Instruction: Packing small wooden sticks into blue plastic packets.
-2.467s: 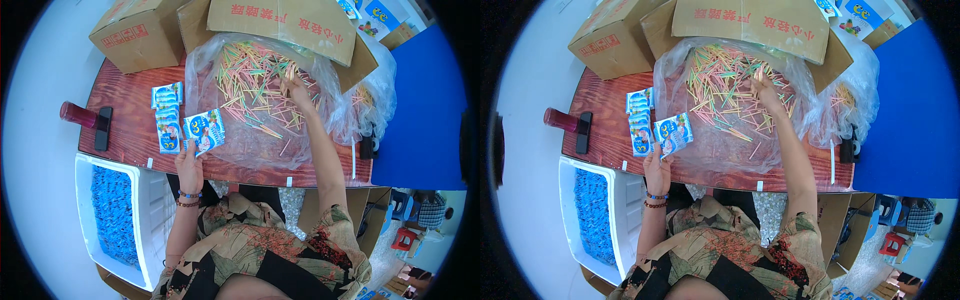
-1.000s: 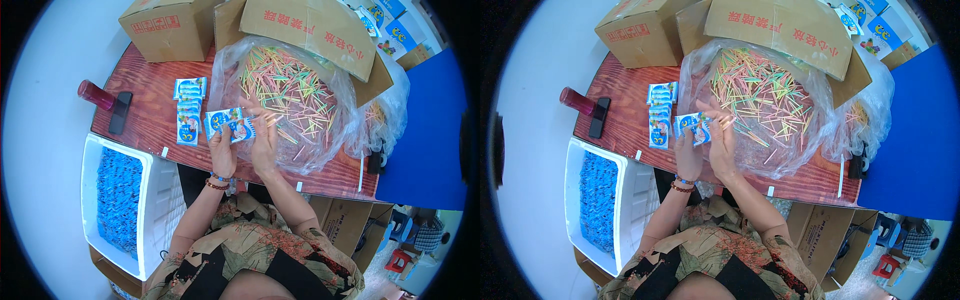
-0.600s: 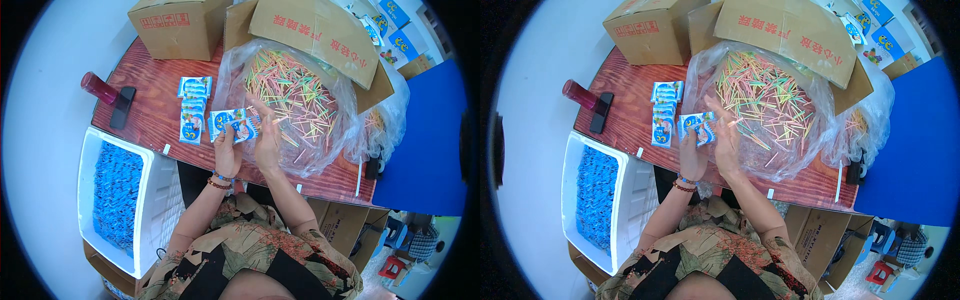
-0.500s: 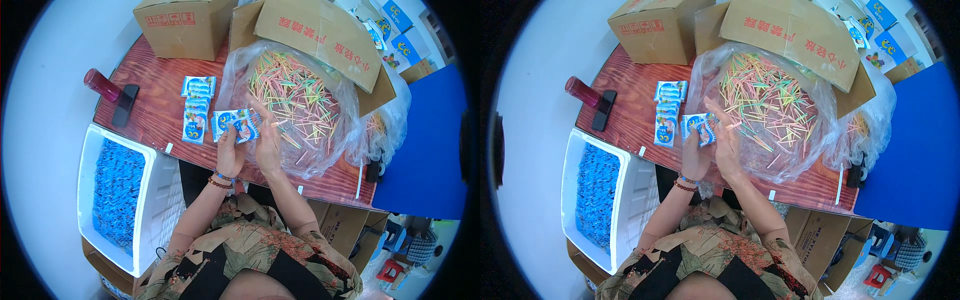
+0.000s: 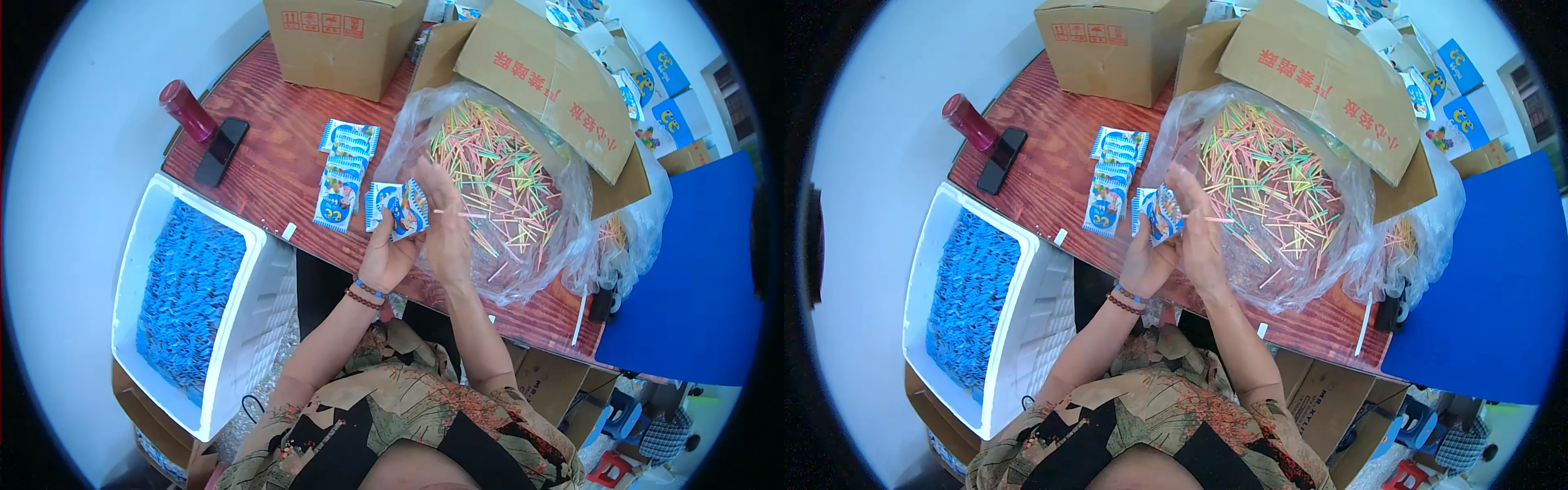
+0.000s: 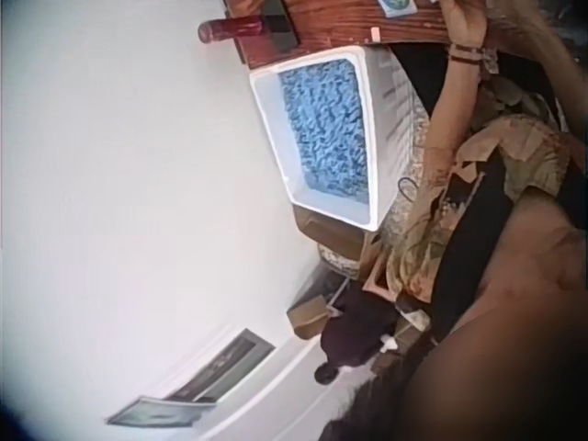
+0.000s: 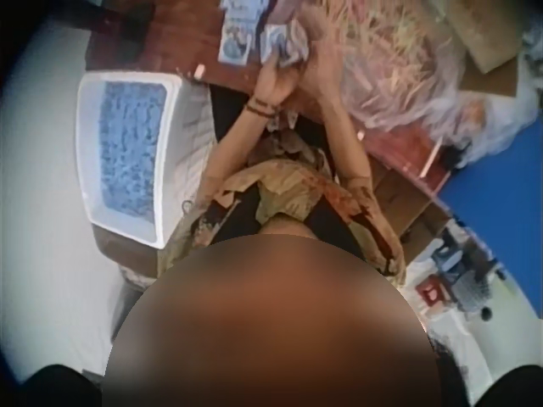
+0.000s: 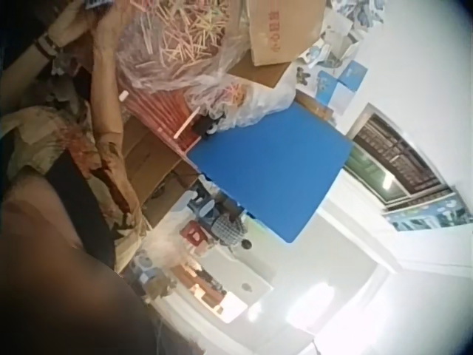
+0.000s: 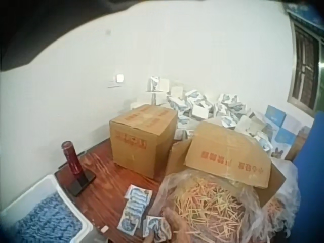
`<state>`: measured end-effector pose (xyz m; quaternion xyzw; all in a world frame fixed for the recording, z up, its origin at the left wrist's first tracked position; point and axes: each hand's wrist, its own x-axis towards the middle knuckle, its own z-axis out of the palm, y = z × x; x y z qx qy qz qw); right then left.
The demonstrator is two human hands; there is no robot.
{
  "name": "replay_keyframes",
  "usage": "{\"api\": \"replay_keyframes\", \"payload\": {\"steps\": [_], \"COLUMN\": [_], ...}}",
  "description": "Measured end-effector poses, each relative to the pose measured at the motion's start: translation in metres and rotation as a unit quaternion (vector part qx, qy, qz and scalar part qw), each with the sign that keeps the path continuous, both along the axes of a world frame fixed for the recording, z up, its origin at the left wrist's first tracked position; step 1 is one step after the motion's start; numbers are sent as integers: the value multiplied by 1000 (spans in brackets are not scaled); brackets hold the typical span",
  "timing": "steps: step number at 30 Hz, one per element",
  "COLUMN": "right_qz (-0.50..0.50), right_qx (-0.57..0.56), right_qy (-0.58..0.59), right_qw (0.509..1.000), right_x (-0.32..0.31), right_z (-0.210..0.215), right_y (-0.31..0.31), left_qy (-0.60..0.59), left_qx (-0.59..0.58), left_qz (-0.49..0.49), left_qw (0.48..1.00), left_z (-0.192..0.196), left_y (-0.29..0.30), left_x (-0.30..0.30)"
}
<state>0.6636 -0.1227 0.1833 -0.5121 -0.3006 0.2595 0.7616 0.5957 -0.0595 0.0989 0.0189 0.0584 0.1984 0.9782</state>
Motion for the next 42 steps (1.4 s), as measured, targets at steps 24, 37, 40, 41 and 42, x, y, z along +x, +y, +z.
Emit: {"api": "replay_keyframes", "payload": {"steps": [24,37,40,41,42], "right_qz": [77,-94,-135,-150,-152], "right_qx": [-239,-379,-480,-493,-495], "right_qy": [-342,-470,-477,-509,-507], "right_qw": [906,792,723,690,689], "right_x": [-2,42,79,84,86], "right_z": [-53,-32,-42,-46,-53], "right_y": [64,36,-15,-24,-27], "left_qy": [386,548,537,535,524], "left_qx": [319,747,740,741,754], "left_qz": [306,240,279,277,263], "left_qw": [810,290,294,296,297], "left_z": [-8,-14,-10,-7,-3], "left_y": [50,56,54,51,47], "left_x": [-74,-74,-71,-67,-61]}}
